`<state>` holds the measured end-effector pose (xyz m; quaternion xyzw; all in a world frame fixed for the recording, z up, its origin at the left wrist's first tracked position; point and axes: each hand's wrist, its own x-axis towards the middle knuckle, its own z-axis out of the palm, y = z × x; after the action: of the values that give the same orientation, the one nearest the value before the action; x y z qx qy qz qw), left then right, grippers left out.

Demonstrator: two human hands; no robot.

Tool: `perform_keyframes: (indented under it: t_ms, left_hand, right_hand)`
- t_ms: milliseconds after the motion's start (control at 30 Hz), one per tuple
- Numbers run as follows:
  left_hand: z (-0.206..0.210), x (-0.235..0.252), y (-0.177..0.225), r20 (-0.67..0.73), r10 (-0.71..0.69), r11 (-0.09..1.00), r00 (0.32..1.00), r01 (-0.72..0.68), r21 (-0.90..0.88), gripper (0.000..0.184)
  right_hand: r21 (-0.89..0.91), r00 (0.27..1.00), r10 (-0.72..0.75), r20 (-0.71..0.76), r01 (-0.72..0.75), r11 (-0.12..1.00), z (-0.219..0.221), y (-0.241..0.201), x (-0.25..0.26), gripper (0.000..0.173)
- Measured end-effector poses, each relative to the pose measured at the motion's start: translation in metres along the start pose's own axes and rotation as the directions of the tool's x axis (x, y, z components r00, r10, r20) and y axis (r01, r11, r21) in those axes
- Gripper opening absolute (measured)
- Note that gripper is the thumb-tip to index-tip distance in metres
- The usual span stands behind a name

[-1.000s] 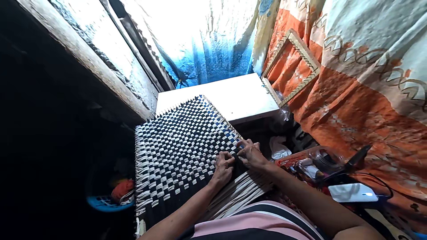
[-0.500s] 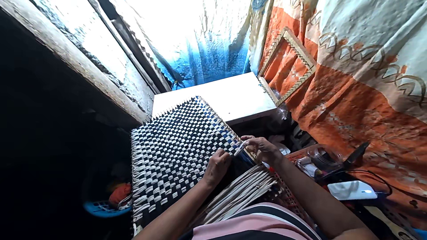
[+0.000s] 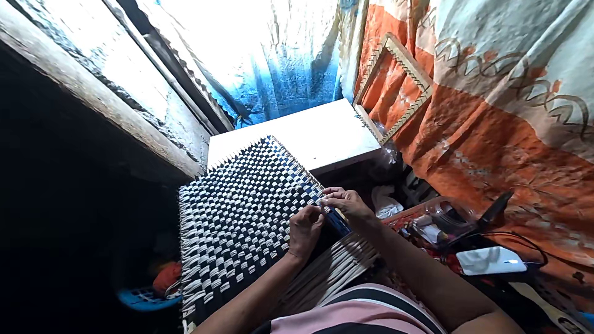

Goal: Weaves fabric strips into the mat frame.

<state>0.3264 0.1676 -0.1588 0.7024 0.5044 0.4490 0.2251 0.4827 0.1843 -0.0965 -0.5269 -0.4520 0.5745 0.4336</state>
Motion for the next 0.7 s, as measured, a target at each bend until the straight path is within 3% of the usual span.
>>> perform_keyframes:
  t_ms: [100, 233, 333, 433, 567, 700]
  left_hand:
    - [-0.002, 0.000, 0.003, 0.002, -0.050, 0.998, 0.999, 0.050, -0.041, 0.013]
    - [-0.008, 0.004, 0.005, 0.158, -0.181, 0.928, 0.971, 0.222, -0.300, 0.011]
    - [-0.012, 0.009, 0.006, 0.281, -0.195, 0.821, 0.940, 0.313, -0.477, 0.015]
    - [-0.018, 0.014, 0.008, 0.330, -0.278, 0.742, 0.902, 0.420, -0.523, 0.013]
    - [-0.035, 0.025, 0.008, 0.369, -0.325, 0.648, 0.871, 0.489, -0.583, 0.019]
    - [-0.037, 0.027, 0.011, 0.378, -0.314, 0.679, 0.871, 0.484, -0.552, 0.021]
  right_hand:
    - [0.048, 0.999, 0.048, -0.022, -0.047, 0.998, 0.001, -0.001, -0.002, 0.019]
    - [-0.005, 1.000, 0.027, 0.003, -0.027, 1.000, -0.003, 0.002, -0.002, 0.029]
    - [-0.121, 0.998, -0.006, 0.063, 0.014, 0.993, -0.003, 0.006, -0.003, 0.038]
    - [-0.290, 0.993, -0.054, 0.102, 0.082, 0.954, -0.006, 0.010, -0.002, 0.037]
    - [-0.642, 0.974, -0.216, 0.061, 0.205, 0.739, -0.021, 0.015, -0.004, 0.024]
    - [-0.848, 0.966, -0.152, 0.211, 0.258, 0.463, -0.030, 0.027, -0.001, 0.022]
